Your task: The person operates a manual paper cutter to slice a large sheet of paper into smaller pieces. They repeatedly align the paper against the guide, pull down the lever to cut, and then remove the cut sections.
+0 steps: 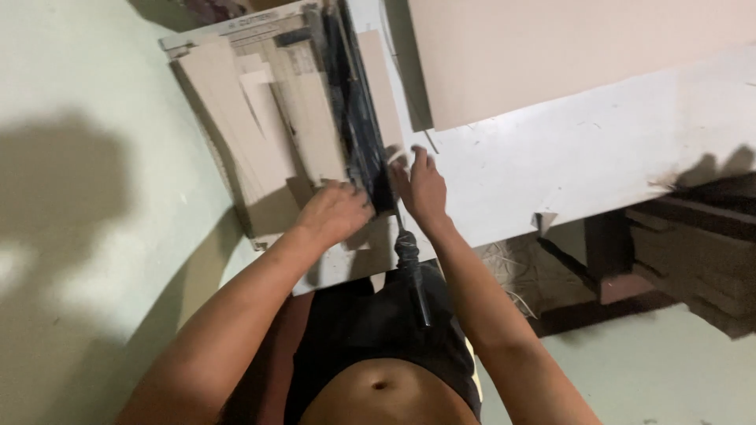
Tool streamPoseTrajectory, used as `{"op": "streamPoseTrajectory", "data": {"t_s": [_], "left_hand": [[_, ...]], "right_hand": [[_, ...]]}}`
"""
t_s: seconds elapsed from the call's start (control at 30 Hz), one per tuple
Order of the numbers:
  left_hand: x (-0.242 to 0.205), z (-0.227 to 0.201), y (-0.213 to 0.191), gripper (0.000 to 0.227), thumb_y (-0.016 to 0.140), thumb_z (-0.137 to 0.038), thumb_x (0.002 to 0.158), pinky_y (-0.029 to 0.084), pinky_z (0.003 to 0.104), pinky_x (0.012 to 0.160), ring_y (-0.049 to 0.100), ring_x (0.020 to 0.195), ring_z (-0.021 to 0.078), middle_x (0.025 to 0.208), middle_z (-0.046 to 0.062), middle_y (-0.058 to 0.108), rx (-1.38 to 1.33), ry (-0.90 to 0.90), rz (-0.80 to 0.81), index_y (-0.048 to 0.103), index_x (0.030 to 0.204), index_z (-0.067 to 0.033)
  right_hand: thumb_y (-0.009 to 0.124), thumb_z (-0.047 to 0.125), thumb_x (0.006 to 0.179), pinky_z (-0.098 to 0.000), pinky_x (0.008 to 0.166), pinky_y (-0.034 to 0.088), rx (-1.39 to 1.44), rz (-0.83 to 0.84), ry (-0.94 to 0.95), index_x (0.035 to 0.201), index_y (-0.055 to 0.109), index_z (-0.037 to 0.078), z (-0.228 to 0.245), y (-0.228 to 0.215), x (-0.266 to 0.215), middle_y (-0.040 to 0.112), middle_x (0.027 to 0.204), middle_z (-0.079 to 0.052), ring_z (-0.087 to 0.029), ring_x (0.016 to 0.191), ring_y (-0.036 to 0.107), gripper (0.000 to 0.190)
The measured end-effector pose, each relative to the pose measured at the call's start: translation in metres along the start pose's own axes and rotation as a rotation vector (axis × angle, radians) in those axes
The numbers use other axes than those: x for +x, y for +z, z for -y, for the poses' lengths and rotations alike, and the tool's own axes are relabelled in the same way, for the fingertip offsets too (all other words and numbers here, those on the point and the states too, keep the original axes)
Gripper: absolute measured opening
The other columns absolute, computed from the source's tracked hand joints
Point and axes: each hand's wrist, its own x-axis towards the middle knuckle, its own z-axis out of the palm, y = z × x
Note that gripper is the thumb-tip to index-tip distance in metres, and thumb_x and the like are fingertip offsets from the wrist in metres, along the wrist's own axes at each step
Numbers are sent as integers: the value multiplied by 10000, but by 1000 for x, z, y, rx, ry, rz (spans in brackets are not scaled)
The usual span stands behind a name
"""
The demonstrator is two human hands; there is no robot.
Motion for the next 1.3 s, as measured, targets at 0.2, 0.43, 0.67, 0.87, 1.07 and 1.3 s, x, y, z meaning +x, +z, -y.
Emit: {"op": "streamPoseTrajectory", "data": {"t_s": [0.2, 0.43, 0.67, 0.87, 1.07, 1.3], "left_hand": [[-35, 41, -67, 275, 586, -52, 906, 489, 500, 715, 675, 923, 343, 1248, 86, 604, -31, -226, 648, 720, 1063, -233], [-28, 45, -83, 238, 627, -24, 919, 479, 466, 826, 620, 1067, 350, 1339, 102, 488, -230, -380, 306, 656, 1112, -160], [8, 46, -73, 380, 626, -92, 974, 423, 519, 1022, 486, 1328, 383, 1460, 193, 467, -392, -484, 251, 610, 1350, -143], [62, 51, -79, 938, 819, -321, 864, 48, 662, 1208, 162, 1522, 476, 1620, 325, 239, -607, -898, 234, 287, 1615, -148], [89, 44, -31, 1131, 858, -159, 816, 128, 730, 1175, 21, 1538, 464, 1650, 296, -51, -499, -972, 440, 87, 1643, -118], [89, 48, -40, 1045, 797, -92, 861, 114, 716, 1173, 26, 1541, 450, 1657, 278, -37, -467, -962, 502, 103, 1642, -110]], "right_hand": [[671, 253, 975, -541, 788, 627, -221, 77, 75, 1187, 441, 128, -19, 37, 48, 505, 1141, -123, -444, 879, 741, 336], [649, 399, 1021, -507, 909, 526, 276, 99, -7, 1118, 621, 180, -45, 15, 15, 745, 1035, -86, -345, 1035, 713, 241], [588, 265, 1023, -512, 868, 543, 78, 11, 21, 1073, 632, 176, 17, 31, 26, 727, 968, -73, -323, 1000, 724, 111], [647, 235, 986, -503, 821, 576, 45, -10, -105, 1046, 658, 174, -10, 48, 37, 712, 920, -86, -334, 920, 734, 86], [665, 162, 982, -489, 773, 558, 101, 132, -261, 1011, 749, 154, -14, 21, 34, 736, 928, -86, -367, 880, 735, 89], [503, 281, 1016, -578, 847, 571, 23, 217, -7, 1586, 399, 125, 71, -98, -113, 736, 1074, -258, -475, 921, 724, 600]]}}
